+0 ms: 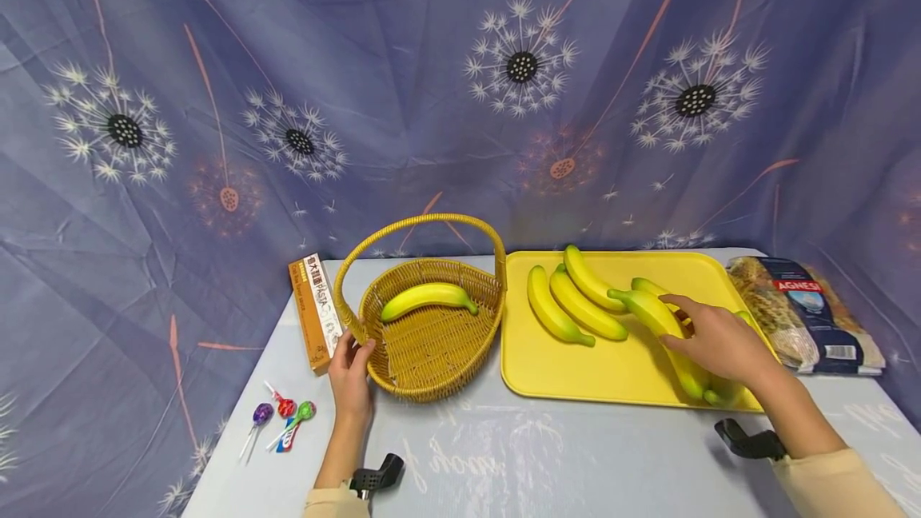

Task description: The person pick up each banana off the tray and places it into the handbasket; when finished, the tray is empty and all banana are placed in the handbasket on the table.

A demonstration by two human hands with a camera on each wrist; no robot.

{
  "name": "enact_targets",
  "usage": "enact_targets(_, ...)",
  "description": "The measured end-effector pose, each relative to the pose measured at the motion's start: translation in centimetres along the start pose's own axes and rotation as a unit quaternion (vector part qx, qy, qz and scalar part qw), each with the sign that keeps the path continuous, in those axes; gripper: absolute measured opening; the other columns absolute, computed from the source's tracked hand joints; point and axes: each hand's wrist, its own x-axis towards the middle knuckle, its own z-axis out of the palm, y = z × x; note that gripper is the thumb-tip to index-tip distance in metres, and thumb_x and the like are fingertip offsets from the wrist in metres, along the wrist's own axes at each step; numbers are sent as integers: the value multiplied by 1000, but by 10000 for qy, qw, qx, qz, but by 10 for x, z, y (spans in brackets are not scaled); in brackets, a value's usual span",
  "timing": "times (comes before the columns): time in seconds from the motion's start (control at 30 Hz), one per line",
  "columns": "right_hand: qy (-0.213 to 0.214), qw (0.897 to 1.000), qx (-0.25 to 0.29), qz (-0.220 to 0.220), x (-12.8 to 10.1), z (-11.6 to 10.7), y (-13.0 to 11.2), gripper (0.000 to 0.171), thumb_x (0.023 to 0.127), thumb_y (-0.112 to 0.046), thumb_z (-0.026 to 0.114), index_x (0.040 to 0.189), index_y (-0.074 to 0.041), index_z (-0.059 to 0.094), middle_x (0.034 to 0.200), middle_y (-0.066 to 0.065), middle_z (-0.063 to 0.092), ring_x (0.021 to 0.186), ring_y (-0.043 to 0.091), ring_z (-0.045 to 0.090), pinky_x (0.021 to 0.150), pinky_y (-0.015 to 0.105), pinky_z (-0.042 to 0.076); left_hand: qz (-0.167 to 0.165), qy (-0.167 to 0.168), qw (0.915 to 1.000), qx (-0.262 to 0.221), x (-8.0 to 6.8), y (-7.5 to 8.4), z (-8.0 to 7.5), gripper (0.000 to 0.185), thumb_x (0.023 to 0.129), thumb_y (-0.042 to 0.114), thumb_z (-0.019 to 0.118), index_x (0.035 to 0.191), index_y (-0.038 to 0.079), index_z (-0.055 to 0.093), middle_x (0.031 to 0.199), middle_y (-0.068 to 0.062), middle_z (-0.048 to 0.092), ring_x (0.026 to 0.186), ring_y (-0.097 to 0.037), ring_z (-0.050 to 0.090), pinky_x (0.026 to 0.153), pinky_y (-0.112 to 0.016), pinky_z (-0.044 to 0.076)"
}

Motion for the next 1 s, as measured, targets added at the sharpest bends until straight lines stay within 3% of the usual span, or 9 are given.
enact_targets(0.37, 136, 9972, 296, -667, 13, -16, -44, 77, 82, -61, 64, 140, -13, 47, 107, 5, 64, 93, 23, 61, 74, 46, 51, -54, -6, 9999, 90, 0, 0, -1, 40, 94, 7, 58, 134, 3, 53, 135, -13, 50, 122, -29, 46, 89, -22, 44)
enact_targets(0.63, 70, 9936, 380, -1063, 22, -23, -81, 72, 83, -59, 65, 141, -21, 47, 114, 2, 63, 94, 17, 60, 74, 41, 50, -5, -56, 9999, 104, -1, -3, -1, 40, 94, 7, 58, 134, 3, 53, 135, -14, 50, 123, -30, 45, 89, -22, 45)
enact_targets(0.8, 1, 9903, 182, -1377, 30, -29, -110, 67, 83, -45, 71, 141, -22, 48, 112, -4, 62, 92, 12, 59, 73, 36, 50, 38, -76, 9999, 92, -1, -2, -1, 40, 95, 7, 58, 134, 3, 53, 135, -13, 49, 123, -29, 45, 90, -22, 44)
enact_targets(1.0, 194, 9753, -332, -2174, 42, -32, -144, 62, 85, -39, 71, 140, -24, 48, 103, -9, 59, 76, 8, 53, 63, 31, 45, 57, -43, 9999, 126, 0, -3, -1, 40, 95, 8, 58, 134, 4, 53, 134, -11, 50, 122, -29, 46, 90, -22, 44)
